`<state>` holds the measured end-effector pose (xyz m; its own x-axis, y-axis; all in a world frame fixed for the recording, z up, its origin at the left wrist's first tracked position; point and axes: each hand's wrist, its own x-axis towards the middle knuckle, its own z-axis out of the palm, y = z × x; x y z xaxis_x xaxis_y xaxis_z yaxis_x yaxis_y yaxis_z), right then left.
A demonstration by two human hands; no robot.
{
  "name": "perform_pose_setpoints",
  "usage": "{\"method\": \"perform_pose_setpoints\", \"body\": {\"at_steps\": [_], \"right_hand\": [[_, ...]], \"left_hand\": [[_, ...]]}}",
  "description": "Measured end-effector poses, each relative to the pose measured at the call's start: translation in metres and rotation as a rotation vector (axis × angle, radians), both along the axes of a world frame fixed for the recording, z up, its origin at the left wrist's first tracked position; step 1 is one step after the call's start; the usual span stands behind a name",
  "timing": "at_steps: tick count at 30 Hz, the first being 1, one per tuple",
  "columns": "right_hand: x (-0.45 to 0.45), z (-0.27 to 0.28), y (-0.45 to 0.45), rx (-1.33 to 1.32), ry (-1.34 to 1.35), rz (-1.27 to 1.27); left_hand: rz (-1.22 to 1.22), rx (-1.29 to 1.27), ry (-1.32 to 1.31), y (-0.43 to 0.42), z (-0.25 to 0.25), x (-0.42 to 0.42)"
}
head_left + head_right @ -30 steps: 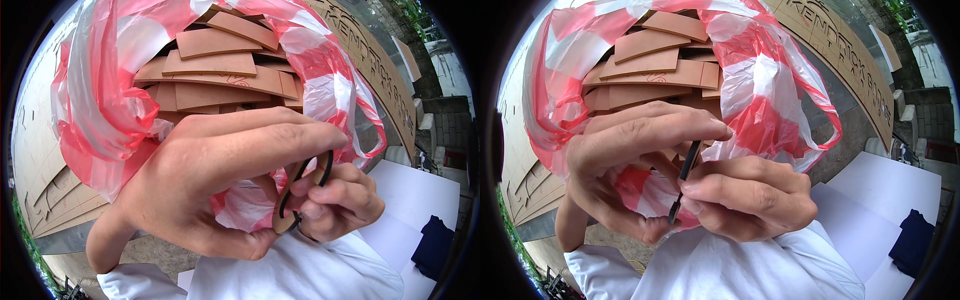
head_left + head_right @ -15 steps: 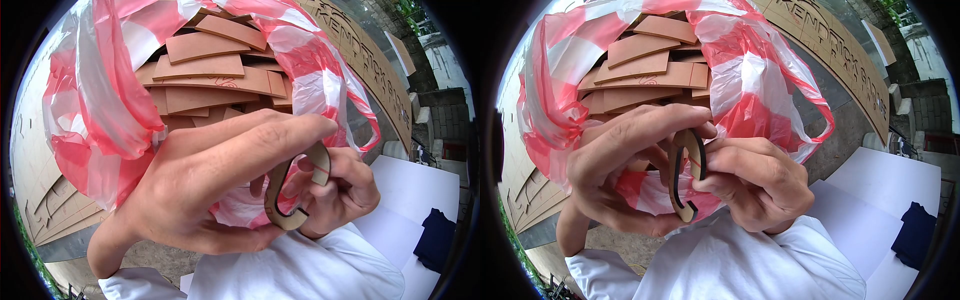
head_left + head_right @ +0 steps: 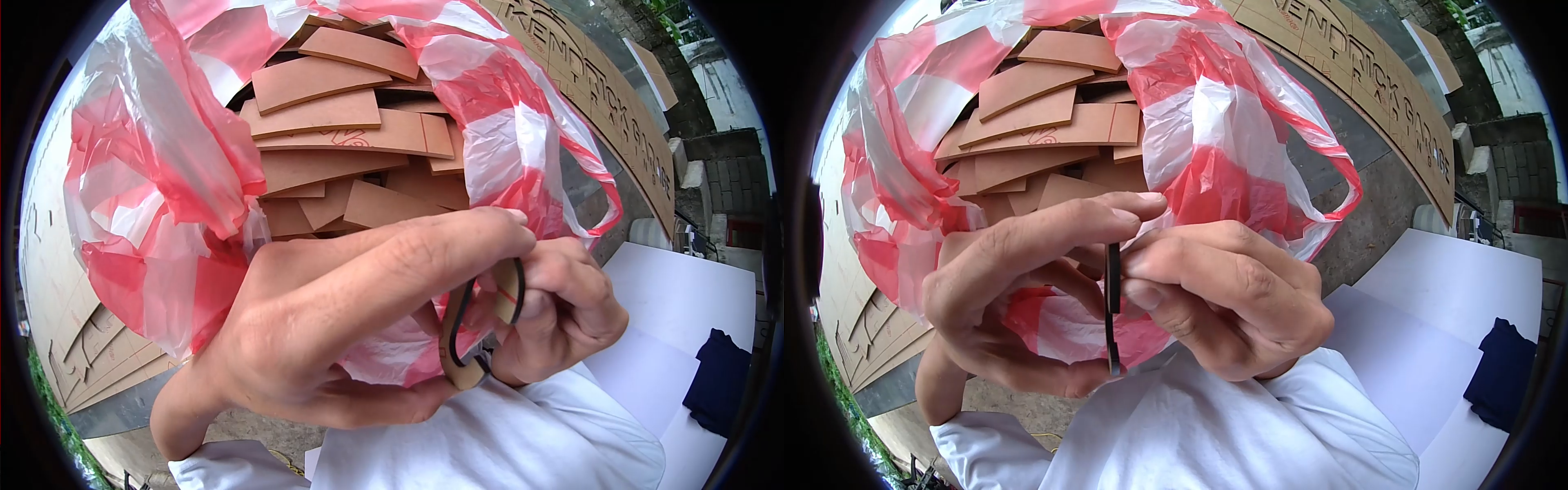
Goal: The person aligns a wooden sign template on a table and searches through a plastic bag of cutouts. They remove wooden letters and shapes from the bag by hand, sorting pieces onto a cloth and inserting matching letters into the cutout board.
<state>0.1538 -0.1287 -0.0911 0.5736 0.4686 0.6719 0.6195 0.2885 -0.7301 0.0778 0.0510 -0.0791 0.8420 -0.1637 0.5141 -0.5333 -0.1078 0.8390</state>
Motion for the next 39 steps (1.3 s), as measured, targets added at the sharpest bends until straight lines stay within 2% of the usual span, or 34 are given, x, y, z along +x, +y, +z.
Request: {"method": "perform_pose_setpoints", "body": {"at_steps": [3,6,12,27,39], "right_hand": [[-0.003,0.009,-0.001,-0.097,-0.061,-0.051],[-0.004,0.014,-0.002,-0.171,-0.195,-0.084],[-0.009,0.025,-0.005,-0.288,-0.287,-0.142],[-0.008,0.021,0.0,-0.183,-0.37,-0.199],[-0.005,0.018,0.002,-0.182,-0.398,-0.196]], "left_hand": [[-0.089,-0.109,-0.007,0.0,-0.004,-0.001],[-0.119,-0.067,0.136,0.004,-0.002,-0.003],[-0.123,-0.061,0.003,0.003,-0.008,0.003],[-0.127,-0.008,-0.122,0.01,-0.014,0.008],[-0.171,0.225,-0.191,0.026,-0.009,0.013]]}}
